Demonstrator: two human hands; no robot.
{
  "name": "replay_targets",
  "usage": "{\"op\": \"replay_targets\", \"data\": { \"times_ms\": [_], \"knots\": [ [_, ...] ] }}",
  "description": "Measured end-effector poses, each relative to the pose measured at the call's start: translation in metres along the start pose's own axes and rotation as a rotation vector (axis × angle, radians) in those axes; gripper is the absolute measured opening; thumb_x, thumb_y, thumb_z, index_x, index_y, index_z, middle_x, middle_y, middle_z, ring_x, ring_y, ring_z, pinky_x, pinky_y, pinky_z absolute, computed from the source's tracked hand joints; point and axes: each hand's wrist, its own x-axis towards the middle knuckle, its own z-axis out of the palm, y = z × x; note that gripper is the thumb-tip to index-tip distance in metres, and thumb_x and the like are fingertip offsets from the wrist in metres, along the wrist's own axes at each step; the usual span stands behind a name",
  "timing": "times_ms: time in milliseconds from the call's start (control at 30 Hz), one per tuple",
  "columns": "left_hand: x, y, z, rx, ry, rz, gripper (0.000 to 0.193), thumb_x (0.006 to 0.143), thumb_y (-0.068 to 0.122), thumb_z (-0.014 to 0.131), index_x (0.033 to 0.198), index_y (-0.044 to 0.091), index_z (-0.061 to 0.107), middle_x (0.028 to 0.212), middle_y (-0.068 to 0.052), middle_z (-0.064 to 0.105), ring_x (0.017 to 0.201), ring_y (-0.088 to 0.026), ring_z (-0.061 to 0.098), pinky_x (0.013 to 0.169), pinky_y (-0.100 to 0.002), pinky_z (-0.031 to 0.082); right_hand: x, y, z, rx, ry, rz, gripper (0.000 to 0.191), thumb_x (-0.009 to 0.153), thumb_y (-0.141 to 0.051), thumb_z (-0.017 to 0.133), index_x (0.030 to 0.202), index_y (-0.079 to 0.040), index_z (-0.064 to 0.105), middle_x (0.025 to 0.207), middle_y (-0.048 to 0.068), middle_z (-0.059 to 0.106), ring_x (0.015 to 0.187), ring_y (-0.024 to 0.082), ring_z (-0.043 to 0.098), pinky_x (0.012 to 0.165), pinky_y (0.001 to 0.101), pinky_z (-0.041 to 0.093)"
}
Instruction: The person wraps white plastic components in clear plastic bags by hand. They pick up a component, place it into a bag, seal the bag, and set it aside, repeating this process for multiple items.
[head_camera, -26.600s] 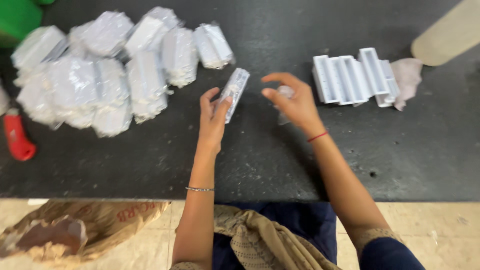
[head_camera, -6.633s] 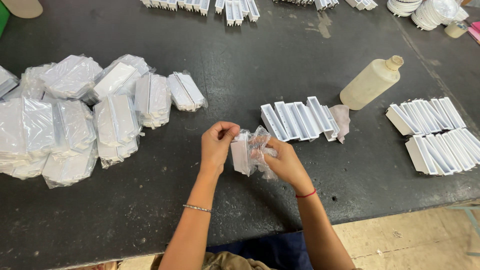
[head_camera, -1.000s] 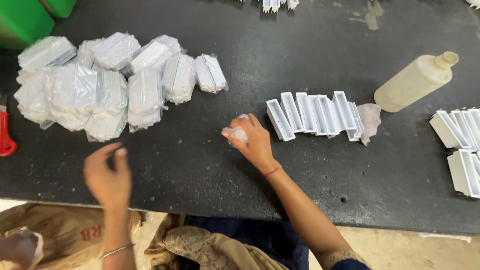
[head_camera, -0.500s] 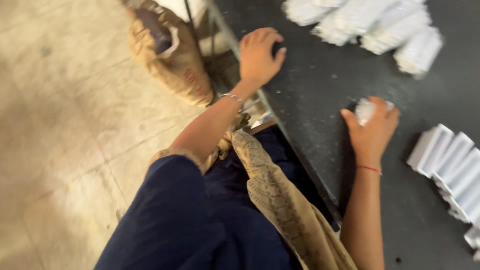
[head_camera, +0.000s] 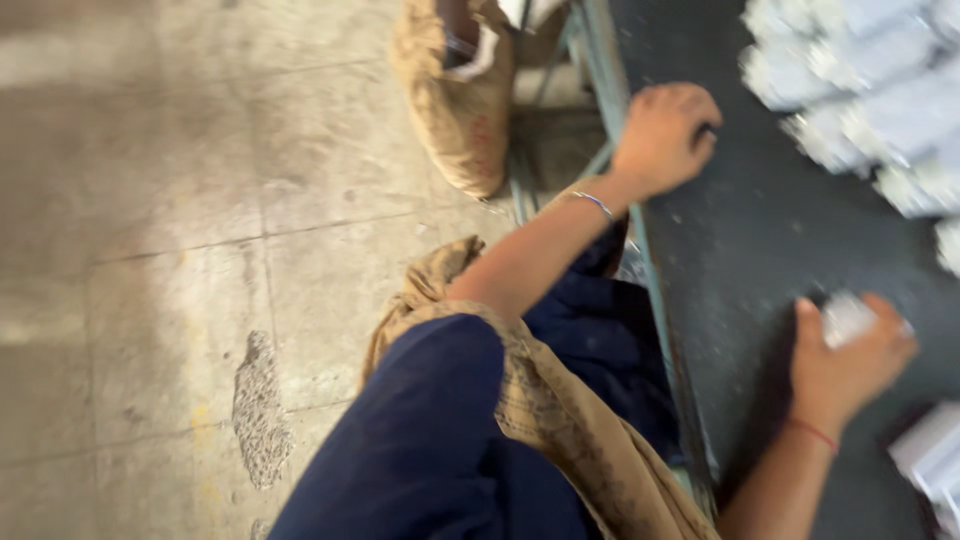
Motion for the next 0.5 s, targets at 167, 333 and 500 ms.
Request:
{"op": "replay_targets", "data": {
  "times_ms": [167, 333, 500],
  "knots": [
    [-0.002, 0.000, -0.004, 0.018, -0.004, -0.001, 0.018, 0.079, 0.021, 0.072, 0.096, 0.018, 0.066, 0.113, 0.001, 0.064, 0.122, -0.023, 0.059, 0.112, -0.045, 0.040, -0.003, 0.005, 0.009, 0.063, 0.053, 0.007, 0.054, 0.087, -0.022, 0.082, 0.128, 0.003, 0.057, 0.125, 0.025, 0.055, 0.119, 0.041, 0.050, 0.109, 0.0489, 0.042],
    [-0.004, -0.007, 0.004, -0.013, -0.039, -0.021, 0.017, 0.083, 0.020, 0.070, 0.099, 0.018, 0.065, 0.116, 0.003, 0.063, 0.123, -0.020, 0.058, 0.115, -0.043, 0.040, -0.008, -0.003, 0.010, 0.081, 0.048, 0.063, 0.049, 0.091, -0.018, 0.080, 0.126, 0.007, 0.057, 0.123, 0.024, 0.062, 0.112, 0.041, 0.060, 0.105, 0.0481, 0.049],
    [-0.004, -0.010, 0.009, 0.003, -0.077, -0.063, 0.018, 0.081, 0.020, 0.070, 0.098, 0.019, 0.066, 0.118, 0.001, 0.063, 0.127, -0.021, 0.056, 0.115, -0.044, 0.040, -0.016, -0.007, 0.013, -0.068, 0.071, 0.026, 0.046, 0.096, -0.016, 0.077, 0.128, 0.011, 0.056, 0.124, 0.027, 0.064, 0.110, 0.043, 0.065, 0.099, 0.0476, 0.052]
  ]
}}
